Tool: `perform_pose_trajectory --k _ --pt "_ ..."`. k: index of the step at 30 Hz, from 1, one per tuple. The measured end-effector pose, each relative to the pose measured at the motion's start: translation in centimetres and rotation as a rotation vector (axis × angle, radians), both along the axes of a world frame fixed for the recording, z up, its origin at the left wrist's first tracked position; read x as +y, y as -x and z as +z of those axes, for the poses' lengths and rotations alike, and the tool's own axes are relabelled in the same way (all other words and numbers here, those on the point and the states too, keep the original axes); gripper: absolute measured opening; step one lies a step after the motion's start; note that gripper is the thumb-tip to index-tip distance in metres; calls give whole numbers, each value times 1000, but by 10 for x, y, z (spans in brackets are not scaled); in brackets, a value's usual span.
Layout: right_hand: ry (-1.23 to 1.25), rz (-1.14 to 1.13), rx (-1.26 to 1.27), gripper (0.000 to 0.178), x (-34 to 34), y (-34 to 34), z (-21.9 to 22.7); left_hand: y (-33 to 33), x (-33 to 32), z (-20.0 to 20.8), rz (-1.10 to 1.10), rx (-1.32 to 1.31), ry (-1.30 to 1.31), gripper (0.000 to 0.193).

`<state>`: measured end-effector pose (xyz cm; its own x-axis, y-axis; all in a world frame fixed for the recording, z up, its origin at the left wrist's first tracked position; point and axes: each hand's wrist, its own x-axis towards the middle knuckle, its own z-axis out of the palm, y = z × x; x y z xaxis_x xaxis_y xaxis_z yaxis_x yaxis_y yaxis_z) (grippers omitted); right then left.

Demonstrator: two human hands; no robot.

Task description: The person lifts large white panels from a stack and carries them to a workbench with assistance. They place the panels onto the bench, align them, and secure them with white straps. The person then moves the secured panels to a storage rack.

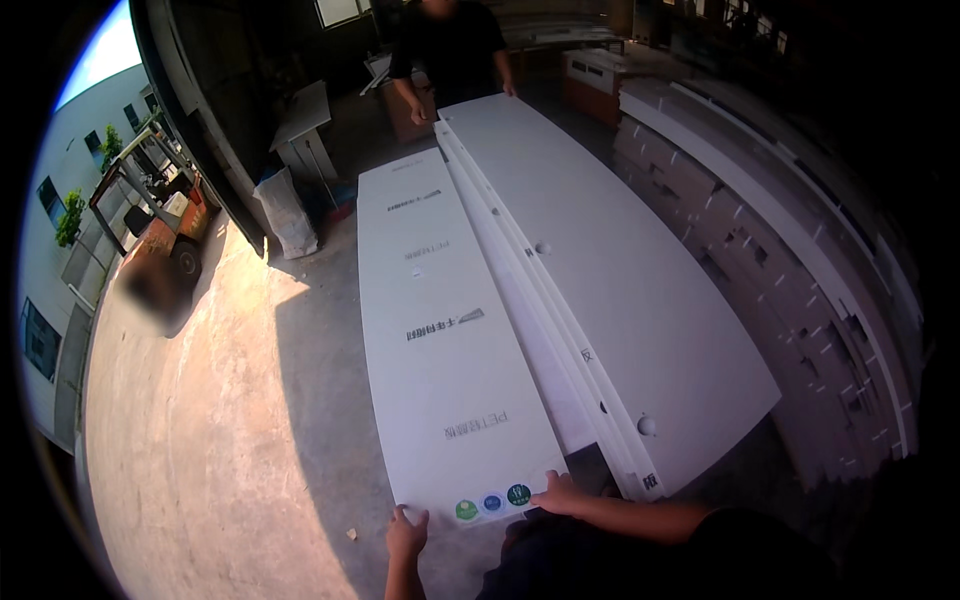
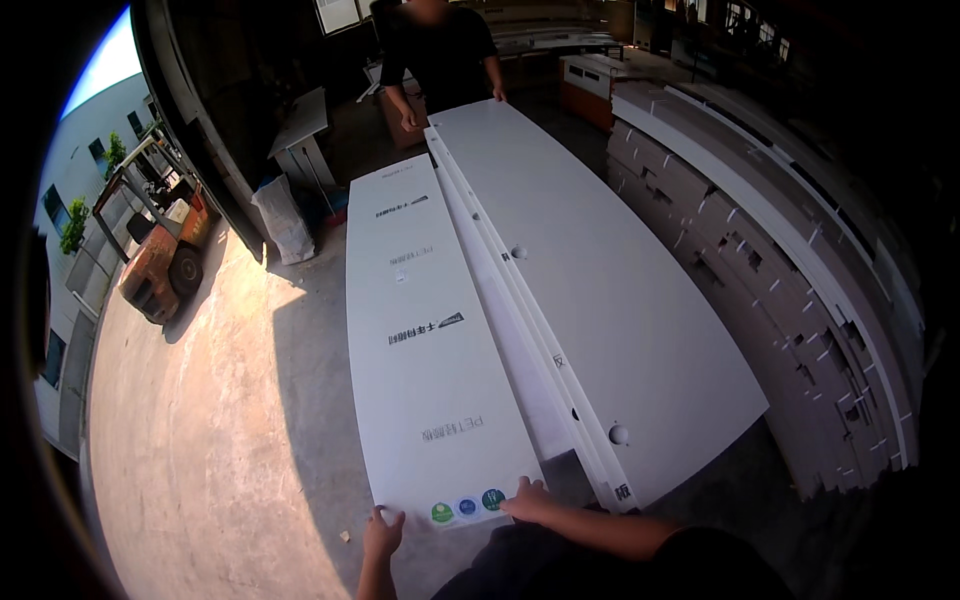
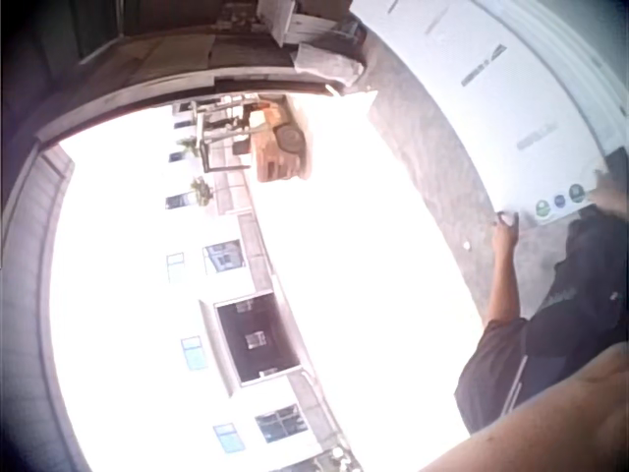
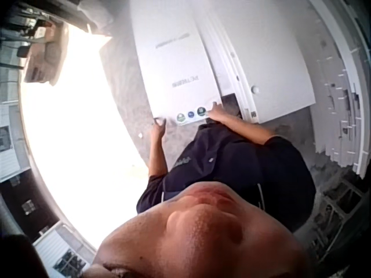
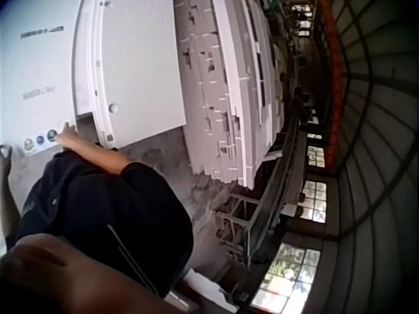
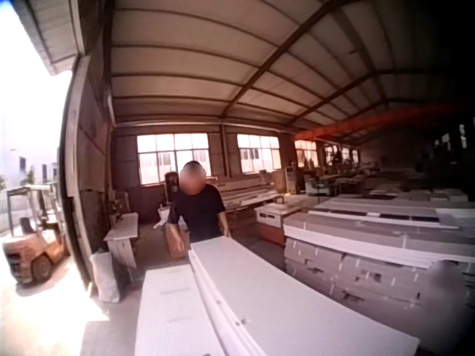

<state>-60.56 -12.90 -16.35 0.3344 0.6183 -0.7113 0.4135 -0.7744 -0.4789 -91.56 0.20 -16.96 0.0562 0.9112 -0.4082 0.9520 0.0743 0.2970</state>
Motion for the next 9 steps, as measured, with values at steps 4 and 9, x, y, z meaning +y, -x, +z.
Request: perform_pose_trajectory --k 4,9 --pt "-191 36 91 75 -7 -14 8 -13 -11 8 44 -13 -17 66" --pt "-511 -42 574 61 -42 -63 118 -18 -38 -22 51 9 -114 72"
